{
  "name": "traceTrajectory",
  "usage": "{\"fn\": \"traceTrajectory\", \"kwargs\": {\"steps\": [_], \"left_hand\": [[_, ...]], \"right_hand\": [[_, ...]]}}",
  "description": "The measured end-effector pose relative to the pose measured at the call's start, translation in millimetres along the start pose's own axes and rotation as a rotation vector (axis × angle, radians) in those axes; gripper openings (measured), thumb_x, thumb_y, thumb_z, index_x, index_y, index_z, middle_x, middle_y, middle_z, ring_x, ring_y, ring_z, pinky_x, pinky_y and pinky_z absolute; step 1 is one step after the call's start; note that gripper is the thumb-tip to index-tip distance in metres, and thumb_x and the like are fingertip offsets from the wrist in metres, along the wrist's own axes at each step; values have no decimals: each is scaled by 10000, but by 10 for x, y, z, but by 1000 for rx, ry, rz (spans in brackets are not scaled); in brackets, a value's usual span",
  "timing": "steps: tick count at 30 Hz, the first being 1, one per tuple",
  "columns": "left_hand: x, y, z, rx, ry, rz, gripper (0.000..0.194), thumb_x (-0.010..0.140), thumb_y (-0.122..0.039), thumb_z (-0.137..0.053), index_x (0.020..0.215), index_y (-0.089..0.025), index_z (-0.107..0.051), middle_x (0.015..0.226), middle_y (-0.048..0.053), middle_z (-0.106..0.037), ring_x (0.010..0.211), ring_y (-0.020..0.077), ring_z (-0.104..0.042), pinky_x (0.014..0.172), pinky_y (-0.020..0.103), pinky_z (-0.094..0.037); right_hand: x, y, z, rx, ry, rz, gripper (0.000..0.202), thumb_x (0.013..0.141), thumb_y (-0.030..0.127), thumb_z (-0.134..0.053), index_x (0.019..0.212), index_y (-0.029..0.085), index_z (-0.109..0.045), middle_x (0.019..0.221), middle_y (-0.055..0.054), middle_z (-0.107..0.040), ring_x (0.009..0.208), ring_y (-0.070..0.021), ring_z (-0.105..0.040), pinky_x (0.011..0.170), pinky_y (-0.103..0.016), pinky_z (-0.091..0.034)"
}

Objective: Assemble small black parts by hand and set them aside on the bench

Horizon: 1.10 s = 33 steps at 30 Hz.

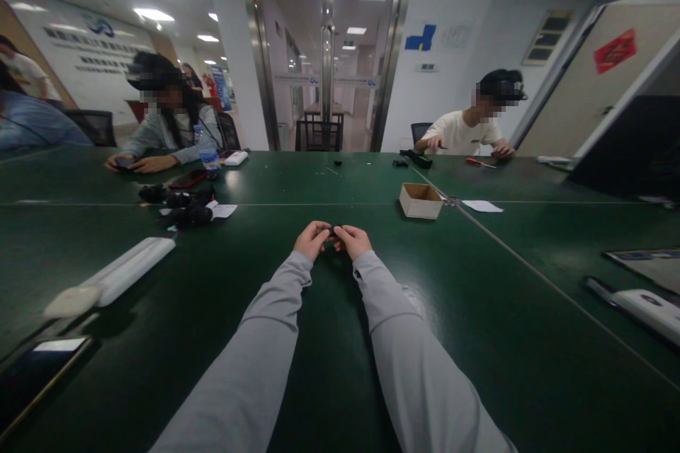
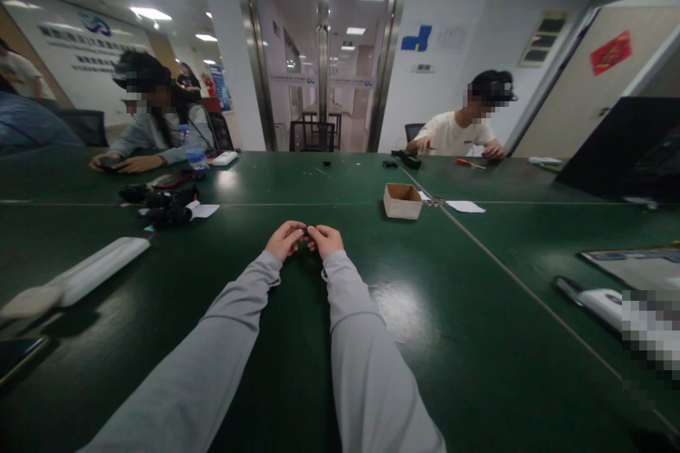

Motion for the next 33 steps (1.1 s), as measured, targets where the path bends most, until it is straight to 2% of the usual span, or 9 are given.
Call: {"fn": "traceTrajectory", "kwargs": {"steps": [6, 10, 14, 18, 21, 24, 27, 31, 33], "left_hand": [[14, 13, 6, 1, 37, 6, 307, 726, -415, -511, 878, -150, -534, 525, -40, -483, 383, 50, -390, 383, 162, -307], [23, 20, 4, 1, 69, 9, 354, 720, -427, -522, 938, -148, -511, 551, -36, -503, 386, 56, -402, 386, 170, -320], [-12, -53, 26, 85, -59, -83, 408, 693, -384, -581, 1034, -175, -504, 743, 3, -557, 475, 60, -470, 462, 187, -391], [-75, -181, -7, 142, -168, -231, 359, 669, -318, -630, 990, -174, -563, 912, 51, -595, 637, 97, -545, 594, 218, -442], [-119, -233, -15, 140, -242, -244, 297, 693, -327, -604, 948, -174, -599, 930, 60, -612, 722, 131, -568, 596, 221, -447], [-204, -305, 20, 141, -275, -282, 275, 702, -343, -600, 920, -177, -623, 941, 63, -616, 815, 153, -575, 656, 236, -467], [-379, -418, 74, 137, -204, -319, 232, 705, -322, -601, 879, -173, -637, 902, 57, -626, 810, 148, -581, 699, 245, -475], [-756, -608, 206, 239, -81, -293, 224, 697, -306, -604, 873, -173, -642, 844, 43, -623, 634, 109, -556, 542, 203, -457], [-967, -697, 366, 282, -56, -244, 238, 710, -327, -589, 885, -174, -640, 835, 41, -623, 588, 101, -540, 518, 205, -452]], "right_hand": [[-8, 1, -11, 5, -17, -14, 281, 590, 367, -709, 613, 122, -572, 552, -20, -592, 406, -80, -489, 362, -170, -406], [7, -11, 1, 22, -15, -20, 274, 597, 356, -716, 605, 126, -568, 560, -23, -599, 404, -82, -494, 363, -168, -407], [17, -16, 27, 126, -55, -39, 217, 635, 285, -709, 615, 124, -565, 546, -27, -596, 382, -87, -485, 354, -177, -401], [-73, 1, -70, 444, -139, -187, 109, 741, 204, -621, 681, 140, -557, 525, -10, -574, 409, -99, -501, 410, -194, -444], [-207, 35, -276, 685, -101, -317, 142, 839, 228, -504, 739, 145, -561, 572, -13, -583, 453, -98, -520, 503, -214, -483], [-363, 78, -450, 750, -7, -387, 212, 884, 279, -432, 795, 146, -570, 662, -33, -612, 523, -112, -555, 555, -228, -490], [-564, 91, -523, 718, 38, -447, 204, 880, 321, -449, 827, 159, -559, 694, -29, -616, 543, -113, -558, 577, -242, -487], [-1007, 82, -583, 696, 106, -541, 219, 894, 348, -423, 873, 160, -532, 713, -20, -604, 512, -94, -536, 566, -236, -473], [-1326, 89, -598, 678, 180, -591, 243, 902, 378, -389, 959, 173, -505, 789, -27, -609, 517, -100, -545, 558, -255, -475]]}}
Point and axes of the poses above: each hand's wrist, its own x-axis towards the middle knuckle, its own z-axis out of the back of the hand, y = z × x, the point moved 4 cm from there along x, towards the middle knuckle
